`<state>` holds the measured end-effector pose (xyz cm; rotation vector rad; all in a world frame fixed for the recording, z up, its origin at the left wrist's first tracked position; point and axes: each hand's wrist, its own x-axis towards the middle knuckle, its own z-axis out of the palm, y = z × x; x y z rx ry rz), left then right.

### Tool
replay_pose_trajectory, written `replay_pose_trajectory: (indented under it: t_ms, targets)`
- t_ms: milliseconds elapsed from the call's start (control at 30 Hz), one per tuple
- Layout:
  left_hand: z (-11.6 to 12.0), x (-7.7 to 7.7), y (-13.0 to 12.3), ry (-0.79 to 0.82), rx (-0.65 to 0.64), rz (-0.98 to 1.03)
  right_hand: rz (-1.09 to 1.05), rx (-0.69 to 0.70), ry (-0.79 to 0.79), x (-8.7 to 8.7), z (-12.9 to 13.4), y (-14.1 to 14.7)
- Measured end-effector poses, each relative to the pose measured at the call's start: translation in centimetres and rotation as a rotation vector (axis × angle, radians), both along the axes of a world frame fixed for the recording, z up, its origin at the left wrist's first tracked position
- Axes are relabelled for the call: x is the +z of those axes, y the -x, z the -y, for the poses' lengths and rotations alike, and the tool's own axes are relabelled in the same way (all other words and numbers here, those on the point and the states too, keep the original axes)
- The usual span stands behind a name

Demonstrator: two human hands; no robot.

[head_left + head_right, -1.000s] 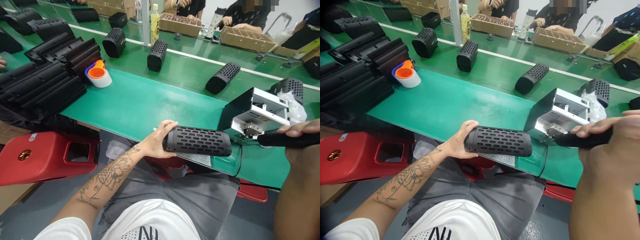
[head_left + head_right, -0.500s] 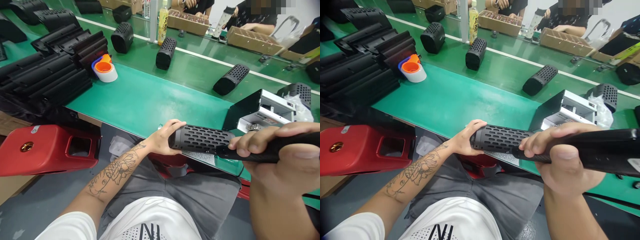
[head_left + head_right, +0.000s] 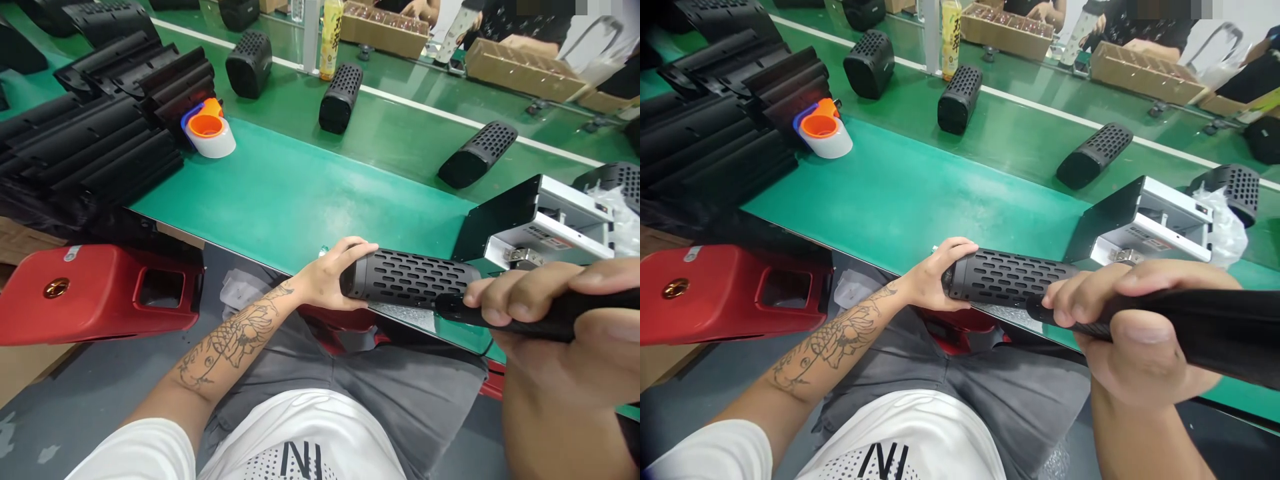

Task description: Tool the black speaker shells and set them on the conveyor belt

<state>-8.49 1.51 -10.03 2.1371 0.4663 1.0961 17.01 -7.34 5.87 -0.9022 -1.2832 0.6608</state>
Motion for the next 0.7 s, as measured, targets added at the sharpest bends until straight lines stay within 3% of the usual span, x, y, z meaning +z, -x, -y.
replay_pose_trajectory:
  t_ms: [233, 467, 600, 700]
  targets:
    - [-0.1, 0.0, -0.2, -0.013, -0.005, 0.029, 0.064, 0.099, -0.012, 0.0, -0.6, 0.2]
    - [-0.1, 0.1, -0.2, -0.036, 0.020, 0.022, 0.135, 0.110, 0.012, 1.5, -1.4, 2.9]
    - [-0.3, 0.0, 0.0, -0.058, 0.016, 0.015, 0.174, 0.200, 0.023, 0.9, -1.6, 2.6]
    - [-0.5, 0.0, 0.0, -0.077, 0.019, 0.006, 0.228, 0.190, 0.050, 0.3, -1.7, 2.1]
